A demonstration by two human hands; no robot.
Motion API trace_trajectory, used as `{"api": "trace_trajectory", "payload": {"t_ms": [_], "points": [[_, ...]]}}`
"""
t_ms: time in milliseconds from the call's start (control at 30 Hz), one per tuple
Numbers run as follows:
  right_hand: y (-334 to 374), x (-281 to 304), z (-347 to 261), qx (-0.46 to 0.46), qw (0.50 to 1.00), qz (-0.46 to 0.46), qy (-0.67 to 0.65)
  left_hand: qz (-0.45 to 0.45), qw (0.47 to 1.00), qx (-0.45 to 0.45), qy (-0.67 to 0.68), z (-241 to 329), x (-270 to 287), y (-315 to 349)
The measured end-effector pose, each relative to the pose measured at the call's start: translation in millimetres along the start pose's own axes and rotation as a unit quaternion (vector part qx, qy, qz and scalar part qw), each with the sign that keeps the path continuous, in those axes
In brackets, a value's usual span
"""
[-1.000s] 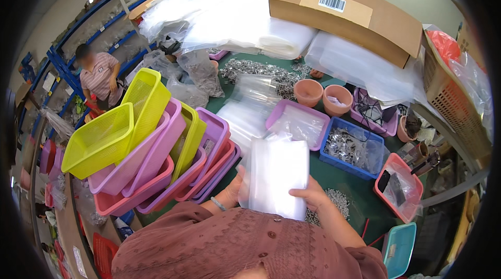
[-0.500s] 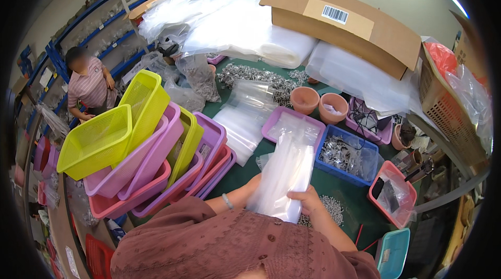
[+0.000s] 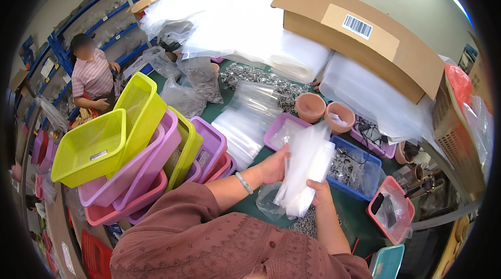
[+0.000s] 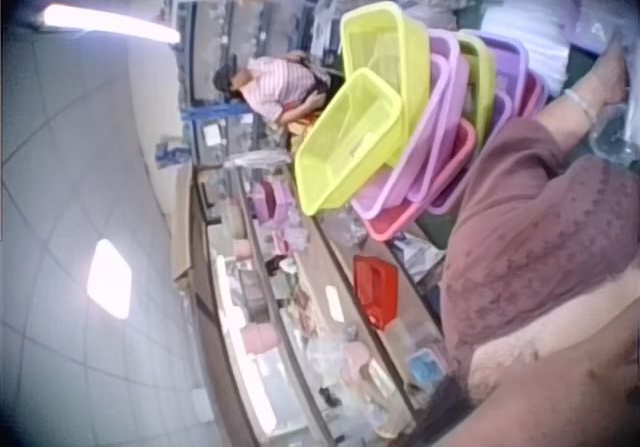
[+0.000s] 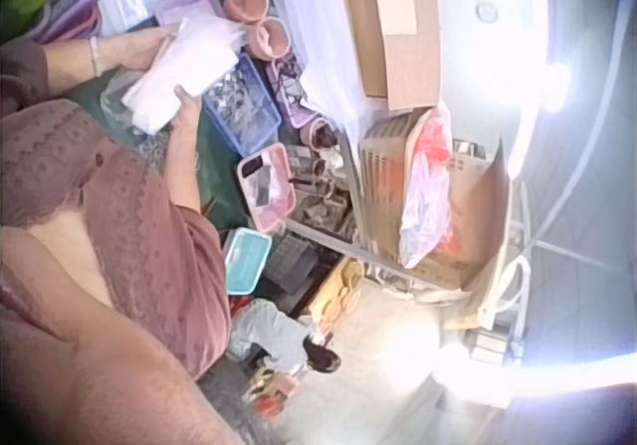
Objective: The person gathers small silver beads from a table, places them into a clear plastic bag, and seals the bag using a handheld heat sealer. The sealed bag is then set aside on the table.
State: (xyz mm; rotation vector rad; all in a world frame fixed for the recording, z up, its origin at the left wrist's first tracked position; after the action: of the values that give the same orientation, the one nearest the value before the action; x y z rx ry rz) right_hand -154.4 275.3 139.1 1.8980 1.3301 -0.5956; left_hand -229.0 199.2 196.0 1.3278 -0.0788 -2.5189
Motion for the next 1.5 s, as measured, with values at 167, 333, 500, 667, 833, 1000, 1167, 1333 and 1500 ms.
{"api": "trace_trajectory", "payload": {"t_ms": [167,333,500,667,833,1000,1167,1333,1500], "points": [[-6.9,3.5,9.6,0.003,1.000,0.008,0.026,0.062,0.967,-0.103,-0.225,8.3,23.5,-4.7],[3.3,-19.2,9.2,-0.033,0.998,-0.035,0.033,0.082,0.923,-0.184,-0.327,-3.2,2.7,5.2],[-3.6,8.5,22.4,-0.048,0.999,-0.001,-0.015,0.020,0.962,-0.072,-0.262,-15.1,-23.6,2.1],[-3.6,-8.3,25.6,-0.089,0.982,-0.024,-0.167,-0.069,0.793,-0.016,-0.605,44.5,-54.1,32.7],[25.8,9.6,7.1,-0.044,0.989,0.005,-0.143,0.307,0.489,-0.312,-0.755,281.5,-106.9,138.0],[36.0,13.0,4.6,-0.039,0.993,0.023,-0.112,0.437,0.242,-0.472,-0.726,433.3,-175.3,117.5],[45.0,22.5,5.7,-0.035,0.993,0.054,-0.097,0.437,0.199,-0.196,-0.855,476.4,-119.2,26.9],[47.6,20.5,8.7,-0.040,0.992,0.080,-0.085,0.394,0.285,-0.239,-0.841,524.4,-77.1,2.2],[53.5,23.1,9.8,-0.036,0.990,0.103,-0.083,0.394,0.269,-0.433,-0.765,571.3,-116.1,35.5]]}}
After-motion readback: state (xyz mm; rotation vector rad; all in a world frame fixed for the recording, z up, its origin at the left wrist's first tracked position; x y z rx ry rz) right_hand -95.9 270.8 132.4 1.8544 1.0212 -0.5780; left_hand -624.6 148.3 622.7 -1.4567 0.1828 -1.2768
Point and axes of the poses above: each hand's wrist, its own y-axis away from the middle knuckle, its own x-axis out of the back of the hand, z = x × y, the point moved 9 cm from there along -y, towards the middle knuckle, and after that the axes turned 6 degrees about -x, right-handed, at the moved point
